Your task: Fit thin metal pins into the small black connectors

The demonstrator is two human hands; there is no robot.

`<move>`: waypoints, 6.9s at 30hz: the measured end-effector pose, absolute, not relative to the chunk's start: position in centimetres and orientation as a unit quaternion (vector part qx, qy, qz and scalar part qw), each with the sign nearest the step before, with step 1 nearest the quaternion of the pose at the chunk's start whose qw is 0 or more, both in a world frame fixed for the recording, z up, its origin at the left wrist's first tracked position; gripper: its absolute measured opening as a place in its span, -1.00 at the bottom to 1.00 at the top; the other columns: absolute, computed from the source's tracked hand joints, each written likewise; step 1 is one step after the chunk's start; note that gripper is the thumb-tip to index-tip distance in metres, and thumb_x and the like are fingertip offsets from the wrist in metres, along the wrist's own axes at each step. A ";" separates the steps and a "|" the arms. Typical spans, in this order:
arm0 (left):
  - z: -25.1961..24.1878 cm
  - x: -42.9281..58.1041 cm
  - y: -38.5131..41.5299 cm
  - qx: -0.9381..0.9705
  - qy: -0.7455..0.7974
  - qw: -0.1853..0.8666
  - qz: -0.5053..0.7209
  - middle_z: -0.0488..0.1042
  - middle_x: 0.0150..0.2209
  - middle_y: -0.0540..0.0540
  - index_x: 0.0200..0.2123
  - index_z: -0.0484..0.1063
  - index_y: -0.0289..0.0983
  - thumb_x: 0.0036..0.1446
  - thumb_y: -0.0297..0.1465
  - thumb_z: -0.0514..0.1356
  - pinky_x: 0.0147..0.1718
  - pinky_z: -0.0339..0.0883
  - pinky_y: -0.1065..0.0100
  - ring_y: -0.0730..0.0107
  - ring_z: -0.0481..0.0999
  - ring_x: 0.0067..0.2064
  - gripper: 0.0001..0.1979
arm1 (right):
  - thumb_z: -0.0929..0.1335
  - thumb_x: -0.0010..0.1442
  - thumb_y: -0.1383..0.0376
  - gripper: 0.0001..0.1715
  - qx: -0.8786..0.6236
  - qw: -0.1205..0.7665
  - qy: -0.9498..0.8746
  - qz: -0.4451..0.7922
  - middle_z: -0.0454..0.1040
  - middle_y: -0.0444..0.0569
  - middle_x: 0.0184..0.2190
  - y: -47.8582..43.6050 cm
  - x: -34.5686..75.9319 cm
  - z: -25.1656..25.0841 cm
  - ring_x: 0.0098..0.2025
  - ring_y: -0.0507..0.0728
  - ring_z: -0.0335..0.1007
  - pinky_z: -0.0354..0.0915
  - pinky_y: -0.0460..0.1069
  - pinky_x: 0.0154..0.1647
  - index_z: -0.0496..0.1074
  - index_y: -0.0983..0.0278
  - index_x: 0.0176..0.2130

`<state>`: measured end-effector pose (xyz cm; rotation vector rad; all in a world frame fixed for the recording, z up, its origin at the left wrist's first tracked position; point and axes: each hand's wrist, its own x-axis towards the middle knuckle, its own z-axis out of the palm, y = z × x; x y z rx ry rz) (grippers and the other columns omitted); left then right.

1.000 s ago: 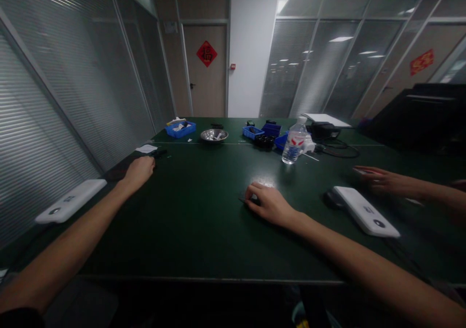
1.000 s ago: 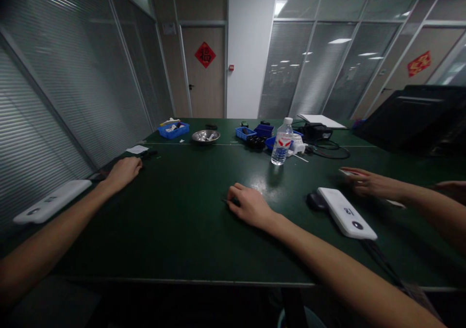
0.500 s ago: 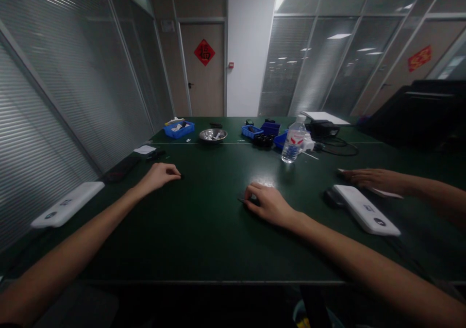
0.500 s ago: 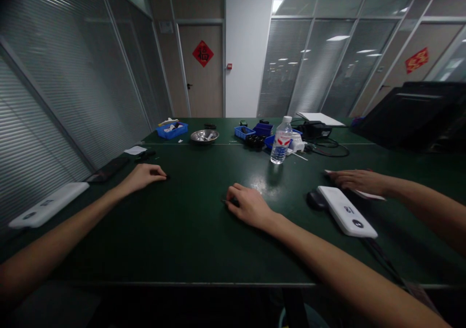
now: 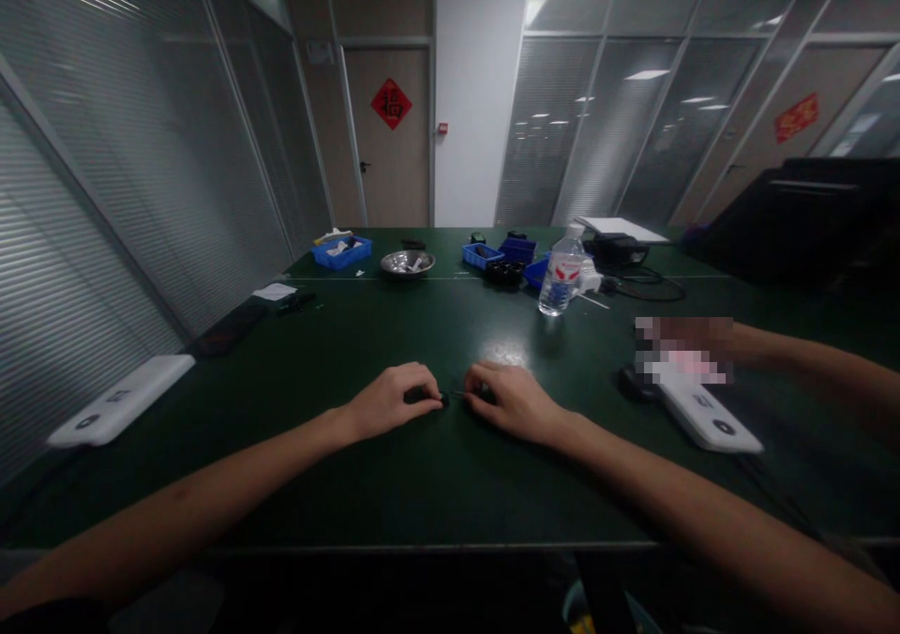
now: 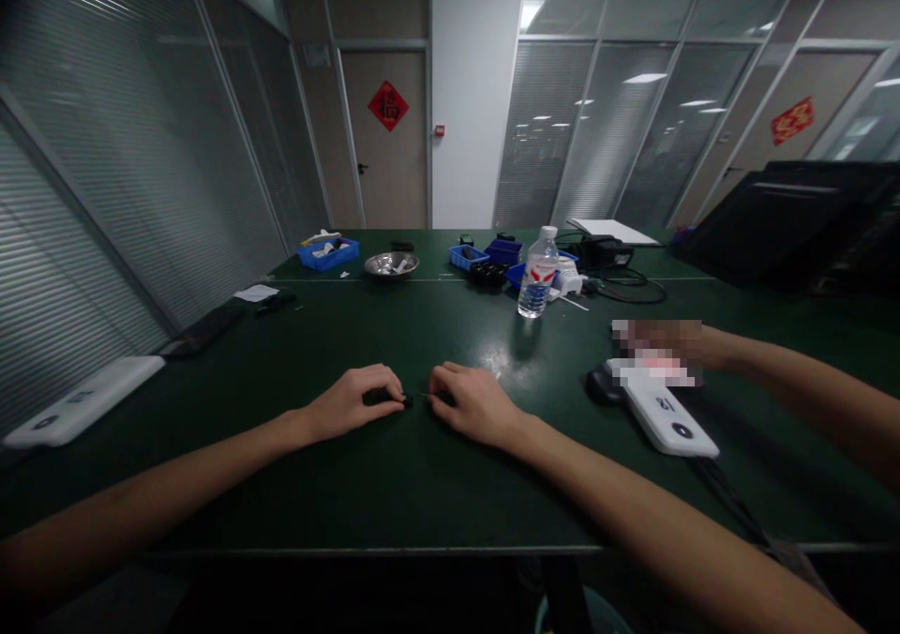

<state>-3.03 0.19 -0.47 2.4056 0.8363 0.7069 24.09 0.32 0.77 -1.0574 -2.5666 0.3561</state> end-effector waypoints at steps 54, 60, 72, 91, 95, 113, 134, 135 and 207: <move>-0.7 -3.5 0.1 0.856 0.278 0.275 0.337 0.59 -0.08 -0.15 0.04 0.60 -0.22 0.32 -0.32 0.28 -0.08 0.47 0.27 0.29 0.59 -0.09 -0.74 | 0.33 0.38 0.27 -0.87 -0.344 0.270 -0.859 0.266 0.49 -0.10 -0.31 -0.8 22.8 0.8 -0.30 0.07 0.38 0.25 -0.05 -0.29 0.47 0.27 -0.17; -0.9 -3.3 -0.2 0.848 0.255 0.267 0.379 0.61 -0.10 -0.17 0.04 0.61 -0.23 0.31 -0.34 0.29 -0.09 0.50 0.27 0.29 0.60 -0.10 -0.73 | 0.33 0.39 0.25 -0.86 -0.326 0.279 -0.861 0.272 0.49 -0.09 -0.29 -1.1 22.7 1.1 -0.30 0.06 0.38 0.25 -0.06 -0.31 0.47 0.27 -0.16; -0.2 -2.7 -1.2 0.860 0.263 0.248 0.360 0.59 -0.10 -0.17 0.00 0.64 -0.21 0.36 -0.36 0.24 -0.09 0.50 0.27 0.28 0.58 -0.09 -0.77 | 0.35 0.38 0.27 -0.89 -0.330 0.300 -0.858 0.253 0.48 -0.09 -0.29 -1.8 22.3 1.0 -0.31 0.06 0.37 0.26 -0.06 -0.31 0.48 0.25 -0.18; 0.1 -2.7 -0.7 0.854 0.335 0.279 0.285 0.53 -0.09 -0.10 0.19 0.50 -0.13 0.34 -0.32 0.26 -0.11 0.41 0.27 0.29 0.51 -0.10 -0.63 | 0.34 0.38 0.27 -0.89 -0.349 0.300 -0.862 0.213 0.48 -0.07 -0.28 -0.8 22.9 0.6 -0.29 0.07 0.39 0.27 -0.05 -0.30 0.47 0.25 -0.16; -0.1 -2.7 -0.4 0.876 0.337 0.254 0.235 0.49 -0.14 -0.09 0.27 0.41 -0.10 0.35 -0.32 0.22 -0.08 0.36 0.24 0.24 0.46 -0.07 -0.56 | 0.34 0.38 0.29 -0.90 -0.350 0.262 -0.882 0.177 0.48 -0.06 -0.25 -0.1 23.4 0.5 -0.28 0.07 0.39 0.26 -0.04 -0.27 0.47 0.25 -0.14; 0.7 -3.2 -0.4 0.917 0.316 0.195 0.148 0.42 -0.08 -0.15 0.33 0.30 -0.17 0.34 -0.40 0.10 -0.10 0.32 0.23 0.20 0.39 -0.06 -0.50 | 0.37 0.36 0.27 -0.89 -0.312 0.149 -0.927 0.148 0.45 -0.05 -0.15 -0.4 23.5 1.0 -0.26 0.06 0.41 0.29 -0.04 -0.22 0.50 0.25 -0.17; 1.5 -5.7 0.2 0.906 0.254 0.317 0.123 0.50 -0.08 -0.10 -0.02 0.55 -0.17 0.28 -0.34 0.30 -0.06 0.36 0.24 0.25 0.48 -0.06 -0.79 | 0.38 0.34 0.28 -0.90 -0.414 0.191 -0.878 0.144 0.47 -0.06 -0.23 0.1 23.8 0.7 -0.27 0.08 0.40 0.25 -0.05 -0.27 0.52 0.24 -0.20; 1.5 -5.5 0.0 0.907 0.249 0.316 0.123 0.50 -0.09 -0.10 -0.01 0.55 -0.17 0.28 -0.34 0.30 -0.05 0.36 0.24 0.24 0.47 -0.05 -0.78 | 0.38 0.34 0.28 -0.90 -0.415 0.195 -0.877 0.144 0.47 -0.06 -0.23 0.1 23.8 0.6 -0.28 0.07 0.40 0.25 -0.05 -0.27 0.52 0.24 -0.20; 0.5 -24.9 9.6 0.755 0.632 0.088 0.147 0.60 0.06 -0.17 -0.06 0.62 -0.24 0.13 -0.18 0.24 0.15 0.36 0.16 0.02 0.55 0.10 -0.62 | 0.36 0.37 0.30 -0.84 -0.449 0.179 -0.871 0.084 0.53 -0.01 -0.14 3.5 24.6 -0.5 -0.18 0.12 0.46 0.26 -0.04 -0.20 0.50 0.24 -0.06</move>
